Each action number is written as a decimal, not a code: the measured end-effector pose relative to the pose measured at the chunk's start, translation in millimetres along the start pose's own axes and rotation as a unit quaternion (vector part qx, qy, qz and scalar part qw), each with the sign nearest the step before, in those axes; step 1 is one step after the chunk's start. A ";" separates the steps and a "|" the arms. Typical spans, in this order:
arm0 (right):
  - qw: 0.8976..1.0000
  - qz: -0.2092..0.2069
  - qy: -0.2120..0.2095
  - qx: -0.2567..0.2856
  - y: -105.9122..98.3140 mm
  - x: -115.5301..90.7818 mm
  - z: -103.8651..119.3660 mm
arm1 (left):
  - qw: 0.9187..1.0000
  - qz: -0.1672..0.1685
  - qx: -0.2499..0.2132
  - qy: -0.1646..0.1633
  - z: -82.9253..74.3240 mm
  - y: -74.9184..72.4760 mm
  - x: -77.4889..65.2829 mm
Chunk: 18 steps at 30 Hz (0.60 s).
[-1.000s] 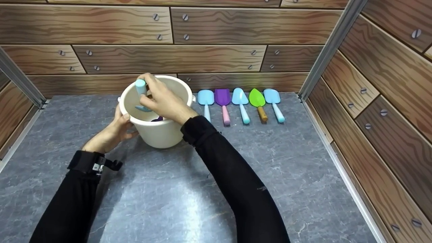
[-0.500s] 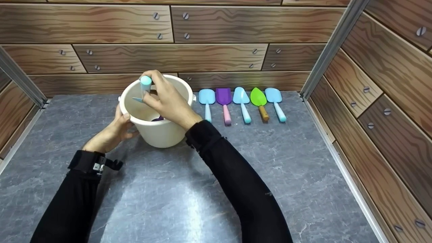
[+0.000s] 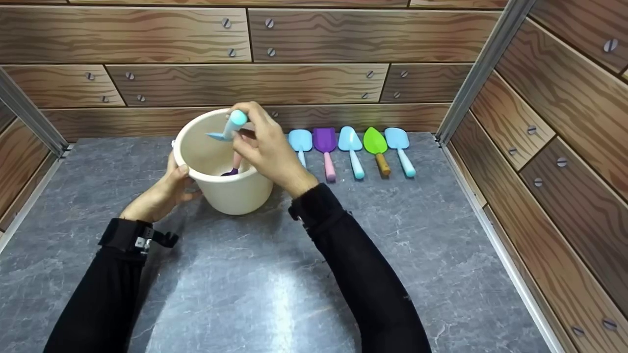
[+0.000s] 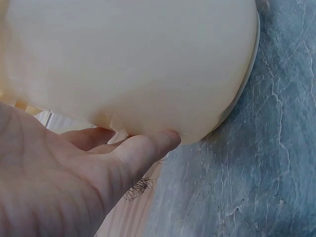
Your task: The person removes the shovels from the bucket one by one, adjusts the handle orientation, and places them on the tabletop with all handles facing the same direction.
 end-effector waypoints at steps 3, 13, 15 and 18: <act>1.000 -0.022 -0.012 -0.001 -11.0 -5.2 1.2 | 1.000 0.001 -0.003 0.001 -0.2 0.9 -0.5; 0.998 -0.060 -0.013 0.009 -40.3 -22.6 -1.2 | 1.000 0.005 -0.006 0.006 0.3 -0.4 -1.4; 0.998 -0.066 -0.011 0.007 -45.8 -26.1 -1.7 | 1.000 0.005 -0.008 0.006 0.4 -0.4 -1.4; 0.997 -0.076 -0.016 0.001 -54.1 -31.0 -1.2 | 1.000 0.004 -0.009 0.007 0.4 -0.5 -1.6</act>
Point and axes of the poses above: each hand's wrist, its own x-axis towards the middle knuckle, its own y-axis out of the palm, z = x × y, the point moved 7 cm from there along x, towards the middle knuckle, and after that the axes turned 5 degrees about -x, right-handed, at the moved point
